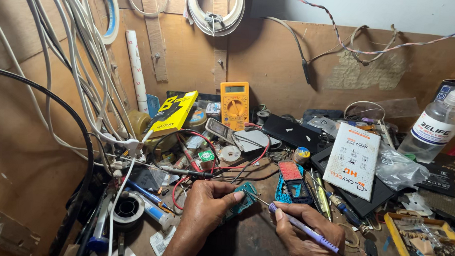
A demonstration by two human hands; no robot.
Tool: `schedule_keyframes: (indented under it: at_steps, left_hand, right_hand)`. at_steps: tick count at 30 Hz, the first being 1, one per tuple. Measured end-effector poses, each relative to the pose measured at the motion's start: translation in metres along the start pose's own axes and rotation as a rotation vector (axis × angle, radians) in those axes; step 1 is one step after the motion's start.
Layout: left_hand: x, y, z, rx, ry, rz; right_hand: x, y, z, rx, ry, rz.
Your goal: The person uses a multimeter to test a small blue circuit board, then uses a screwdriver to adjust components on the board. They handle the board and a blue plastic frame, aligning and inspecting the parts on a cluttered workbench.
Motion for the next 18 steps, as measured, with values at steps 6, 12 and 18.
schedule_keyframes:
  at_steps: [6,12,18]
  left_hand:
    - [-0.0017,-0.0015,-0.0018,-0.015,0.048,-0.037]
    - [-0.0048,-0.0027,-0.002,-0.008,0.048,-0.028]
    - [-0.006,-0.003,-0.0015,-0.003,0.024,-0.025]
  right_hand:
    - [0.0026,0.001,0.0001,0.0,-0.007,-0.052]
    - [-0.0032,0.0,-0.0005,-0.003,0.009,-0.01]
    - [-0.0019,0.0024,0.0002,-0.008,0.068,-0.079]
Point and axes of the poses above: each hand's wrist, its own y-axis towards the middle knuckle, its own z-axis out of the palm, x = y × z, the point moved 5 cm from there along y, towards the middle knuckle, and after that the axes turned 13 degrees about y, right-handed, at the moved point
